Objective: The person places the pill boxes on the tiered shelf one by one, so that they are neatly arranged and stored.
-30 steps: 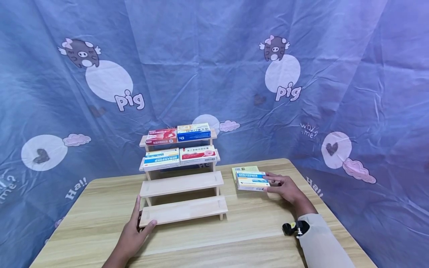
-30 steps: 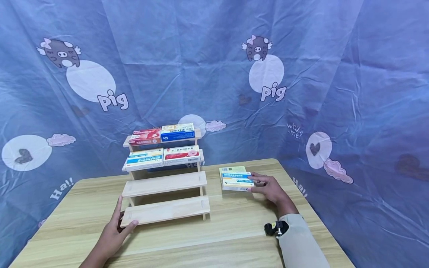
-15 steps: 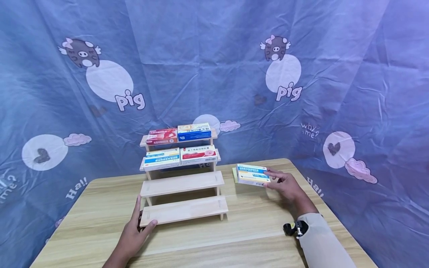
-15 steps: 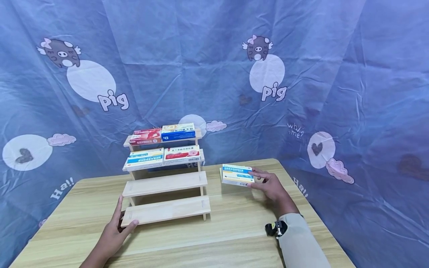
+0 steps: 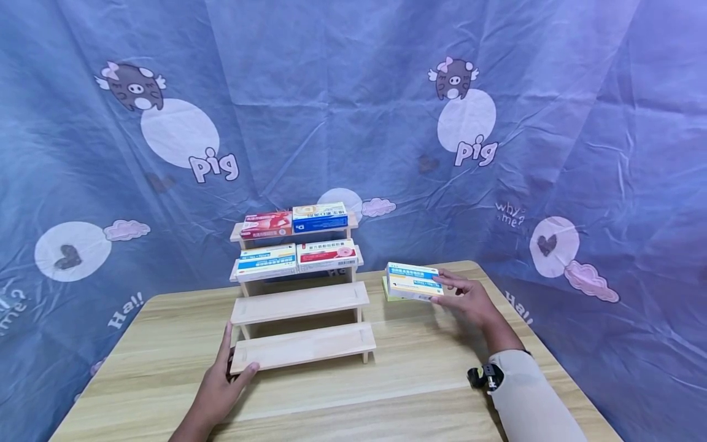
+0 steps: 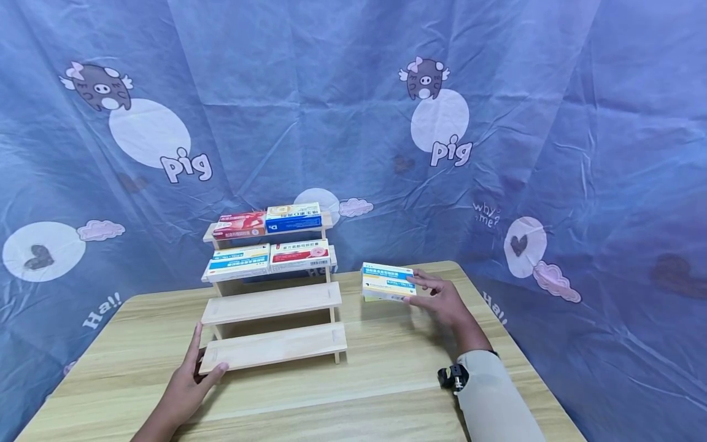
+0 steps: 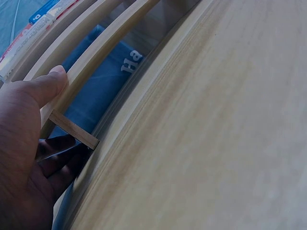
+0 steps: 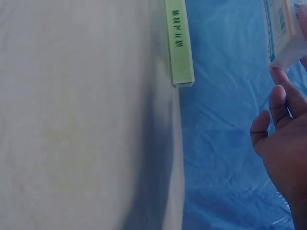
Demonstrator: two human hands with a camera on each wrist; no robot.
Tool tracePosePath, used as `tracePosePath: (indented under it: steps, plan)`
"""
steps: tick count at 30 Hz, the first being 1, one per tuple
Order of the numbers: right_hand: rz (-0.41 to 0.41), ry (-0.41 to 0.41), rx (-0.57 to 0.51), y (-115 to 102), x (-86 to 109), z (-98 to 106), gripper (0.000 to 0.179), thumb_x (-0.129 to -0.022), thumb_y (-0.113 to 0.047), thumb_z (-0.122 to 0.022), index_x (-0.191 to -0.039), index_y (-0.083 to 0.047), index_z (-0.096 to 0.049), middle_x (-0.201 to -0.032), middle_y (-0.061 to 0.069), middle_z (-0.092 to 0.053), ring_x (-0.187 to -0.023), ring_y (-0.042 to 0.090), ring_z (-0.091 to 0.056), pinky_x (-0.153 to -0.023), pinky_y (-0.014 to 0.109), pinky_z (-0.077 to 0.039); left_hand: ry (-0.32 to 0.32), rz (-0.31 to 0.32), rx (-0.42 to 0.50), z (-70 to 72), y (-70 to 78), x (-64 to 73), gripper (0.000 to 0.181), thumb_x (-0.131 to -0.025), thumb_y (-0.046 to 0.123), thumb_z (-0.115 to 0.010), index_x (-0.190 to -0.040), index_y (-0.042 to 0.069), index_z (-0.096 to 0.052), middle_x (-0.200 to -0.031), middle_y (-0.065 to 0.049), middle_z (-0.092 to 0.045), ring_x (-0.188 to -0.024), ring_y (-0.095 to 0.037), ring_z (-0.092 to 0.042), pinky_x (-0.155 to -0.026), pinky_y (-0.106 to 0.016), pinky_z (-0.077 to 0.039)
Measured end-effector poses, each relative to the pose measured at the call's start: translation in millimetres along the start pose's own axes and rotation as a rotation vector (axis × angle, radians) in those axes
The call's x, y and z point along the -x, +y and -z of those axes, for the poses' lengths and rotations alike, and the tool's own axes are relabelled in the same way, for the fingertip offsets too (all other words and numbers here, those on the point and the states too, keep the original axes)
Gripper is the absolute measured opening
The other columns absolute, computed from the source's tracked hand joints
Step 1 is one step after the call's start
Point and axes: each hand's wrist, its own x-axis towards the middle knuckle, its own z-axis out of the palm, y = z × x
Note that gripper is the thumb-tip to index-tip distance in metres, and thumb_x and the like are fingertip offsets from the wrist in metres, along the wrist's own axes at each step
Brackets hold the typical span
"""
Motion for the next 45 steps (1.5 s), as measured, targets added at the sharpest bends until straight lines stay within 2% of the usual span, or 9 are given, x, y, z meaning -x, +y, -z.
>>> tracePosePath:
  steps: [7,12,14,21,24,26,29,34,45]
  plan:
    - [0.016,0.026,0.002,-15.3,-1.4,-0.3,0.053,-0.090,-0.020,-0.091,-0.140,-0.012,-0.076,-0.164,0.017,-0.057,-0.126,0.001,-0.055,-0.094,0.026,-0.043,0.003,-0.002,-0.001,-0.2,0.6,0.3,0.109,-0.108,0.038,-0.071,-0.175,0.035,0.016,-0.158,-0.040,-0.051,-0.131,-0.050,-0.069,-0.090,-0.035,-0.062]
    - [0.062,0.032,-0.013,-26.4,-2.3,-2.5,0.052,-0.091,-0.017,-0.091,-0.140,-0.010,-0.076,-0.163,0.018,-0.058,-0.126,-0.010,-0.052,-0.099,0.037,-0.044,0.005,-0.001,-0.004,-0.3,1.1,1.0,0.110,-0.108,0.039,-0.071,-0.175,0.035,0.016,-0.158,-0.039,-0.051,-0.131,-0.050,-0.069,-0.091,-0.038,-0.062]
    - [0.079,0.034,-0.026,-30.5,-2.9,-3.6,0.052,-0.090,-0.015,-0.091,-0.140,-0.009,-0.076,-0.163,0.018,-0.058,-0.128,-0.007,-0.053,-0.099,0.041,-0.044,0.005,-0.002,-0.004,-0.4,1.0,1.0,0.110,-0.108,0.039,-0.071,-0.175,0.035,0.016,-0.158,-0.040,-0.051,-0.131,-0.051,-0.068,-0.092,-0.041,-0.062]
    - [0.131,0.045,-0.019,-55.7,-0.3,-6.7,0.052,-0.088,-0.012,-0.093,-0.137,-0.008,-0.077,-0.161,0.020,-0.059,-0.148,0.036,-0.052,-0.109,0.022,-0.045,0.002,-0.004,-0.002,-0.5,0.4,-0.2,0.110,-0.109,0.039,-0.070,-0.174,0.035,0.017,-0.159,-0.040,-0.050,-0.131,-0.052,-0.068,-0.092,-0.045,-0.063]
    - [0.160,0.052,-0.024,-66.0,1.1,-9.0,0.051,-0.086,-0.009,-0.093,-0.135,-0.005,-0.078,-0.159,0.022,-0.060,-0.151,0.046,-0.049,-0.121,0.043,-0.043,0.005,-0.003,-0.005,-0.5,0.6,0.0,0.110,-0.109,0.039,-0.071,-0.175,0.034,0.017,-0.158,-0.040,-0.050,-0.131,-0.052,-0.068,-0.092,-0.045,-0.063]
    - [0.175,0.056,-0.037,-71.7,2.1,-10.9,0.050,-0.085,-0.007,-0.093,-0.133,-0.004,-0.078,-0.157,0.024,-0.061,-0.152,0.049,-0.048,-0.125,0.063,-0.036,0.008,-0.005,-0.006,-0.5,0.7,0.2,0.110,-0.108,0.039,-0.071,-0.175,0.034,0.017,-0.158,-0.040,-0.051,-0.131,-0.051,-0.069,-0.092,-0.042,-0.063]
    - [0.191,0.063,-0.057,-80.5,4.3,-13.8,0.049,-0.084,-0.004,-0.093,-0.131,-0.003,-0.079,-0.155,0.026,-0.062,-0.153,0.054,-0.047,-0.127,0.076,-0.022,0.017,-0.012,-0.007,-0.7,0.6,0.6,0.110,-0.108,0.037,-0.072,-0.175,0.033,0.015,-0.156,-0.040,-0.053,-0.130,-0.050,-0.070,-0.090,-0.036,-0.062]
    - [0.205,0.088,-0.061,-96.8,9.1,-19.4,0.047,-0.084,-0.004,-0.093,-0.129,-0.002,-0.080,-0.152,0.029,-0.063,-0.150,0.054,-0.052,-0.131,0.076,-0.014,0.027,-0.026,-0.007,-1.2,0.8,1.1,0.109,-0.108,0.035,-0.072,-0.176,0.033,0.013,-0.155,-0.039,-0.055,-0.128,-0.048,-0.071,-0.089,-0.030,-0.061]
    - [0.242,0.115,-0.065,-125.4,19.7,-33.4,0.046,-0.082,-0.002,-0.094,-0.126,-0.002,-0.082,-0.145,0.035,-0.066,-0.146,0.041,-0.061,-0.128,0.078,-0.018,0.019,-0.007,-0.025,-0.6,2.2,1.3,0.110,-0.108,0.038,-0.071,-0.175,0.032,0.015,-0.157,-0.040,-0.053,-0.131,-0.050,-0.069,-0.090,-0.036,-0.061]
